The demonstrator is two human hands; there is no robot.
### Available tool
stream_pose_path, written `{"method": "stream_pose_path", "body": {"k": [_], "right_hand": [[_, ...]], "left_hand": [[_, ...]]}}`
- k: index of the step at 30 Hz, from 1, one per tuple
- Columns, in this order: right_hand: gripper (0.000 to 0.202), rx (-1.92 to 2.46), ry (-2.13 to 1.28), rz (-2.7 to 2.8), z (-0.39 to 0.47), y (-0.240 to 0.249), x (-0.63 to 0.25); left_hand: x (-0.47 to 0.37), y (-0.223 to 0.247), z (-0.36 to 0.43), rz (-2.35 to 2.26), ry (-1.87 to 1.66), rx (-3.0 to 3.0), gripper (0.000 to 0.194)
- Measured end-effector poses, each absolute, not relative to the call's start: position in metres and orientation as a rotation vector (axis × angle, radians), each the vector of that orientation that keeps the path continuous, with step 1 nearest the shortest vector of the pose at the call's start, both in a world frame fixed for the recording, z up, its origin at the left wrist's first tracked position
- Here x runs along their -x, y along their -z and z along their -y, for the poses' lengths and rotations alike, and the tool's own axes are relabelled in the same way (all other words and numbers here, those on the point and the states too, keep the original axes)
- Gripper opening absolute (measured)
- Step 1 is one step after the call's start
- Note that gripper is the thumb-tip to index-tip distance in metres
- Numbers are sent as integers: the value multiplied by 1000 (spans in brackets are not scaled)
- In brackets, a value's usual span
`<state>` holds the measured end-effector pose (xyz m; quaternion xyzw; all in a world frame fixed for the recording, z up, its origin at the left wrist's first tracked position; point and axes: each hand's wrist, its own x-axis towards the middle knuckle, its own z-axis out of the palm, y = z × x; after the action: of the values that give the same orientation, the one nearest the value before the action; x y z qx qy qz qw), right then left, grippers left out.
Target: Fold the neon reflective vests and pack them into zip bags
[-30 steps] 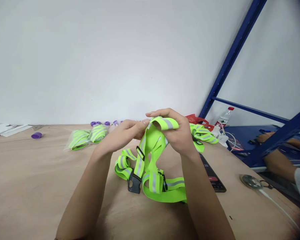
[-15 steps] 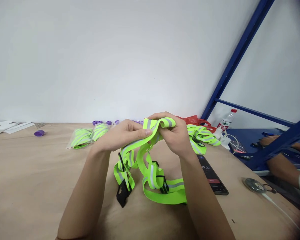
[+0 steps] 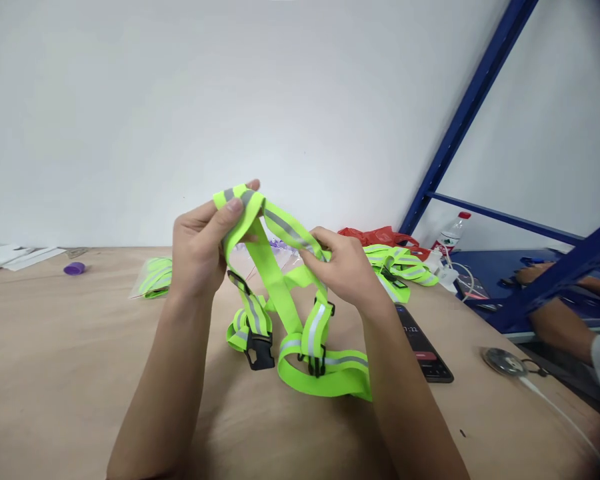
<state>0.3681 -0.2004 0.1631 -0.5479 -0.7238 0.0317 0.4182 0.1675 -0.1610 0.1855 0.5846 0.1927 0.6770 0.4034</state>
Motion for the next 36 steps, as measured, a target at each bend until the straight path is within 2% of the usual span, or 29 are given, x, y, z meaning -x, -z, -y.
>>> {"method": "stream_pose_path", "body": {"k": [6,13,17,24,26,30,36], "right_hand": [[14,1381,-25,1839,190,-158,-377],[19,1416,-175,1708,178,-148,-380],[44,1539,-334,1914,180,-146,-374],[54,1766,-457,2114,168,-118,-353],[50,1764,-567,2163,159,-107,-349],[23,1660,-796,2228,147,-95,-347],[14,1520,-584,2114,146,-111,-361]], "left_hand": [[-157,-189,163,-541,-1920,-1474,9],[-167,-195,181,-556,-2016,-1520,9],[-171,-198,187,-595,-2075,-1529,10],[-167,-198,194,-620,-2086,-1565,11],[-166,-198,197,-607,-2074,-1584,11],[-165,-200,202,-612,-2098,-1571,12],[-159,-205,199,-714,-2272,-1510,12]]}}
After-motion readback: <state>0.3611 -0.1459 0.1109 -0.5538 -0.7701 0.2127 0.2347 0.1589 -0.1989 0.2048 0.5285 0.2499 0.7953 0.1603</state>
